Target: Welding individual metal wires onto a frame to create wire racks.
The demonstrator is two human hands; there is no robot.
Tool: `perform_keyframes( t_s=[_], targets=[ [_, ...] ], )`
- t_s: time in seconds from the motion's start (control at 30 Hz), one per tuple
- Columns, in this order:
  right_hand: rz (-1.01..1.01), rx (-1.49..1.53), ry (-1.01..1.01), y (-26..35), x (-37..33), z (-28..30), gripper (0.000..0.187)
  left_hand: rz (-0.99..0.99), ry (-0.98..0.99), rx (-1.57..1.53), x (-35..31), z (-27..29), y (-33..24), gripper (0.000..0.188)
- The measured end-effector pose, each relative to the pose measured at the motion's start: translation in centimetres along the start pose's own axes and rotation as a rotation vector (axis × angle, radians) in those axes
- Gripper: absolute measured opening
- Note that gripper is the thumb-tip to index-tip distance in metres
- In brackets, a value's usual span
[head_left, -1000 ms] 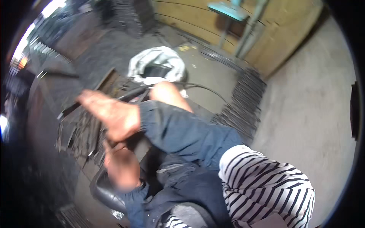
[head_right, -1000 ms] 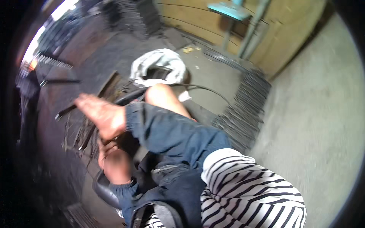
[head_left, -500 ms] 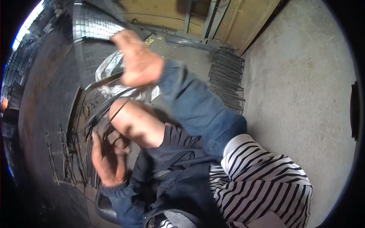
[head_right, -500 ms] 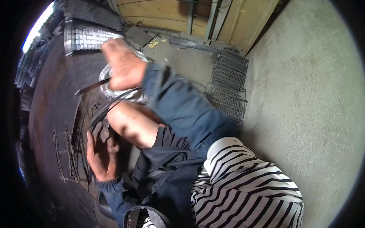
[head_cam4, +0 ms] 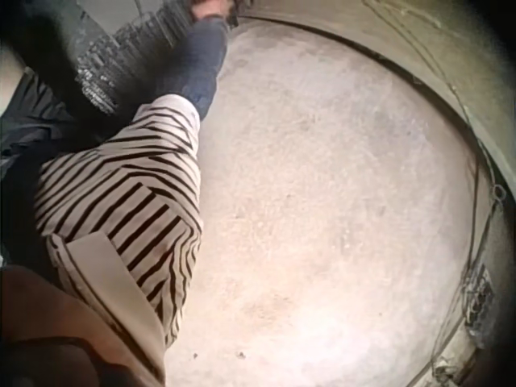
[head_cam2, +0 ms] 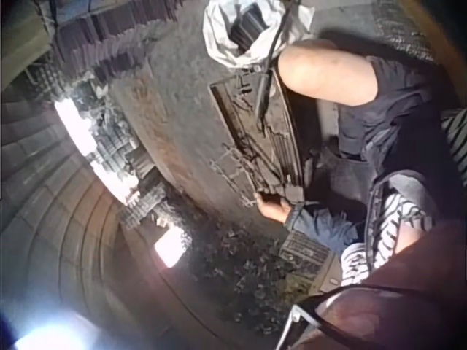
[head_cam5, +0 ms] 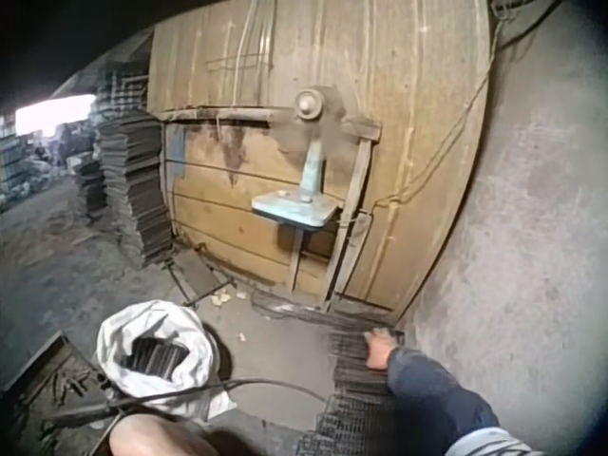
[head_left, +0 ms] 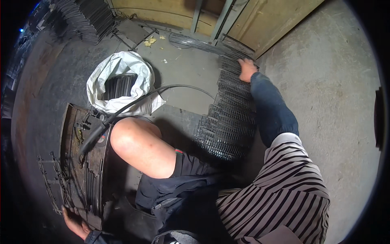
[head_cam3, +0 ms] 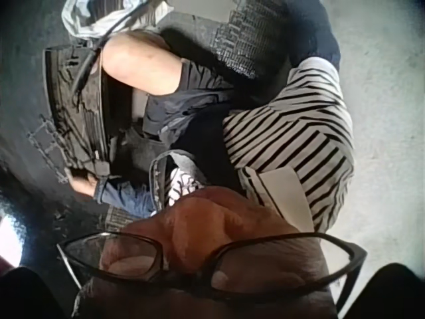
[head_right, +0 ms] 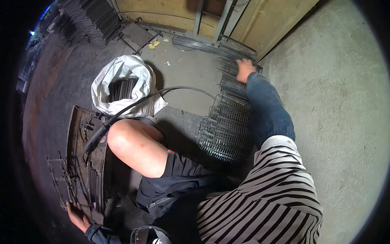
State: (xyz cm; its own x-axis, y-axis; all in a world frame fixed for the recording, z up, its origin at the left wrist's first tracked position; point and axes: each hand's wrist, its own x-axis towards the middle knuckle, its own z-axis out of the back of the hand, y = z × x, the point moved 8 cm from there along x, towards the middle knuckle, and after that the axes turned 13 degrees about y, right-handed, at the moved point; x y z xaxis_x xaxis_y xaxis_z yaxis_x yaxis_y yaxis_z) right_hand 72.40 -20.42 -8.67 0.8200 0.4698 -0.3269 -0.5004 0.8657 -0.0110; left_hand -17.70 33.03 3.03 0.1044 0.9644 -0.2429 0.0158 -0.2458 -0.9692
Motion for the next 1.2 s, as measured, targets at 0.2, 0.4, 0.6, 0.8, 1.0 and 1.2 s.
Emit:
perform_keyframes(
  t_s=[0.2,0.4,0.6,0.8,1.0,1.2],
  targets=[
    [0.270,0.026,-0.064,8.0,0.6,2.6,0.067,-0.677,0.480,0.735,-7.0,-2.4,-7.9,0.051],
    [1.020,0.257,-0.265,34.8,-10.4,17.8,0.060,-0.139,-0.415,0.679,1.2,5.2,-5.8,0.072],
    [1.877,0.094,0.277,68.5,-31.6,10.5,0.042,-0.104,-0.404,0.787,0.2,8.9,-3.4,0.073],
    [1.924,-0.306,0.091,80.3,-34.4,-5.8,0.044,-0.134,-0.374,0.946,1.7,5.1,-2.4,0.040],
    [1.790,-0.305,0.212,80.7,-34.8,-6.3,0.036,-0.097,-0.370,0.865,1.5,7.3,-2.6,0.036],
    [1.862,-0.360,0.160,79.0,-34.4,-6.3,0.025,-0.085,-0.365,0.804,1.0,6.9,-3.9,0.039]
  ],
)
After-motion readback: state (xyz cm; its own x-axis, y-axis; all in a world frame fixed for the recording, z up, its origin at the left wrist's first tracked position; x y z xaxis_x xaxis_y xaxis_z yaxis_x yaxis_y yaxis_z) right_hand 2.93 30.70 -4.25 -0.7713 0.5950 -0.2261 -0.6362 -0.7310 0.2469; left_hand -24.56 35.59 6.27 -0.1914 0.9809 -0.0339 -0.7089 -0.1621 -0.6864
